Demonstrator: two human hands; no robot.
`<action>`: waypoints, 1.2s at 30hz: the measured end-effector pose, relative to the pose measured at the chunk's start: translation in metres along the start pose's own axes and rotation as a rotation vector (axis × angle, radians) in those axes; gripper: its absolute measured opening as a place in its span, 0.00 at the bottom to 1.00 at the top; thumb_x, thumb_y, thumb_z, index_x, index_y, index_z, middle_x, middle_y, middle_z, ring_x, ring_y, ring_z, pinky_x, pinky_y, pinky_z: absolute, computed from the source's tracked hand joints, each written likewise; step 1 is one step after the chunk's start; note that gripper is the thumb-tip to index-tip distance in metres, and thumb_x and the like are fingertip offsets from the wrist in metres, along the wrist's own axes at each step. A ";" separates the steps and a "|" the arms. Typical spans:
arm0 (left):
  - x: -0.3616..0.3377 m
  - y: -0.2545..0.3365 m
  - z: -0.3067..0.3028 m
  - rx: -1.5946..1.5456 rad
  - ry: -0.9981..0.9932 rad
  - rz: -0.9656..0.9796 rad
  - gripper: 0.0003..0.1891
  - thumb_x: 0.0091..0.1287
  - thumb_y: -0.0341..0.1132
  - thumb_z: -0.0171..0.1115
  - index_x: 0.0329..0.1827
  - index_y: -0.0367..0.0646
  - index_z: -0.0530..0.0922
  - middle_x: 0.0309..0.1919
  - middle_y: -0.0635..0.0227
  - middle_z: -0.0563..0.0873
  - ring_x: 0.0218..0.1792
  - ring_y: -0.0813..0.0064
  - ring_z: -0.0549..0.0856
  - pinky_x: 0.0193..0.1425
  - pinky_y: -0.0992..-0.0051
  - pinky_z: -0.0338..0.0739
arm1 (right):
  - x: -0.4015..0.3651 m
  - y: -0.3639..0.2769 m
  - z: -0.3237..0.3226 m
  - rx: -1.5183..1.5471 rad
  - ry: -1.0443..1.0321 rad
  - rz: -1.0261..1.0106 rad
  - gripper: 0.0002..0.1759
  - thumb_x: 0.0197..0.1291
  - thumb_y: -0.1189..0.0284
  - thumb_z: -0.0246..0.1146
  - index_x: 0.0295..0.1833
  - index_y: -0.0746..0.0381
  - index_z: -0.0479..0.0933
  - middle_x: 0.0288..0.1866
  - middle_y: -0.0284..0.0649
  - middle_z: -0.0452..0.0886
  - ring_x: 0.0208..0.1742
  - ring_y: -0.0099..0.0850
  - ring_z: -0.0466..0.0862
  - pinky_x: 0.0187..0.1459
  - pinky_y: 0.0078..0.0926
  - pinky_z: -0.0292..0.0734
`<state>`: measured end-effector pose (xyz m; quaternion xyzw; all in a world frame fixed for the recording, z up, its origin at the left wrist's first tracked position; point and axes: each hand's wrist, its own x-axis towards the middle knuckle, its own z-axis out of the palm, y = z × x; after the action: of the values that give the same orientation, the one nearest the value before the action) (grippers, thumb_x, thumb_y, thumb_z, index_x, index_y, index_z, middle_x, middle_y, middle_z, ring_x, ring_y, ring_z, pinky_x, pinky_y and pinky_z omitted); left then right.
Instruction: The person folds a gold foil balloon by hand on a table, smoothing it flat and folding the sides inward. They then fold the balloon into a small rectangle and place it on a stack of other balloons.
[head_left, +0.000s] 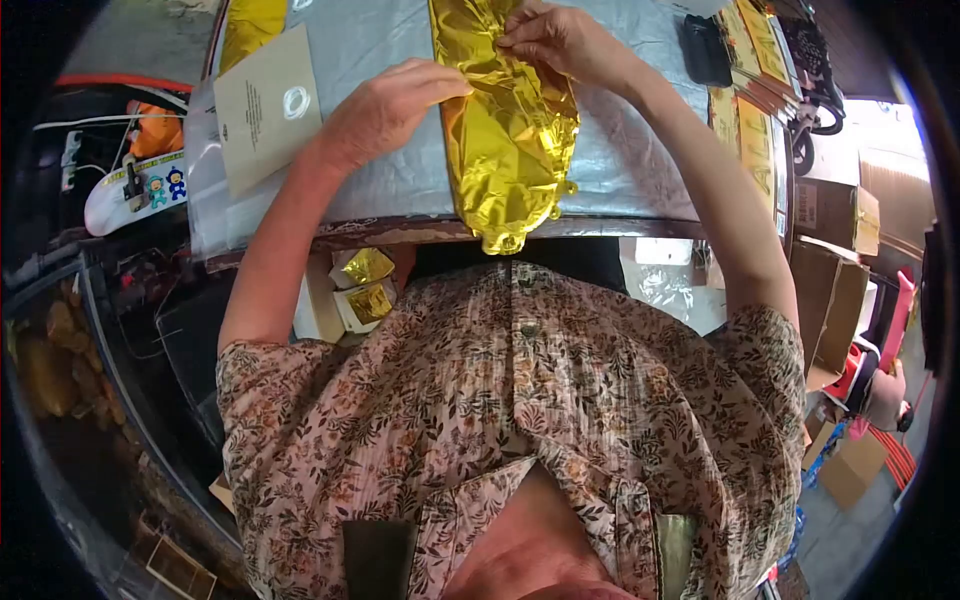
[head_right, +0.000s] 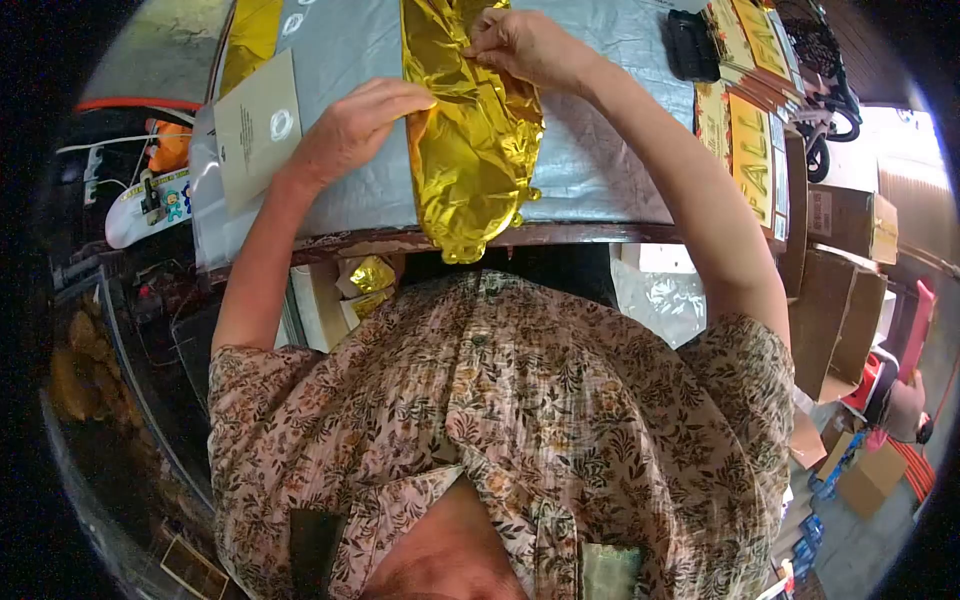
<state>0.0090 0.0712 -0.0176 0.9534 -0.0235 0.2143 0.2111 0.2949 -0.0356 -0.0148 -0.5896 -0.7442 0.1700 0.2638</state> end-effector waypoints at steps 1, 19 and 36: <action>-0.002 0.000 0.000 0.012 -0.018 0.014 0.19 0.66 0.19 0.61 0.58 0.42 0.85 0.57 0.63 0.90 0.59 0.58 0.88 0.64 0.64 0.85 | 0.003 0.001 -0.002 0.032 -0.040 -0.014 0.14 0.60 0.79 0.69 0.51 0.62 0.90 0.49 0.50 0.87 0.51 0.50 0.87 0.53 0.41 0.82; 0.011 0.013 0.022 0.045 -0.026 0.119 0.24 0.64 0.21 0.67 0.65 0.43 0.86 0.62 0.62 0.89 0.63 0.58 0.88 0.69 0.64 0.83 | 0.002 0.012 0.005 0.115 -0.034 -0.073 0.26 0.51 0.90 0.59 0.55 0.64 0.89 0.53 0.49 0.88 0.54 0.48 0.87 0.57 0.36 0.81; 0.007 0.018 0.017 -0.218 0.022 -0.099 0.27 0.61 0.28 0.77 0.66 0.41 0.85 0.64 0.58 0.89 0.66 0.57 0.87 0.72 0.64 0.81 | -0.086 -0.033 -0.003 -0.147 0.160 -0.053 0.22 0.52 0.77 0.68 0.55 0.56 0.86 0.57 0.39 0.83 0.59 0.41 0.80 0.67 0.39 0.69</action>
<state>0.0198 0.0481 -0.0220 0.9224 0.0026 0.2103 0.3240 0.2851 -0.1270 -0.0105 -0.5993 -0.7464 0.0604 0.2830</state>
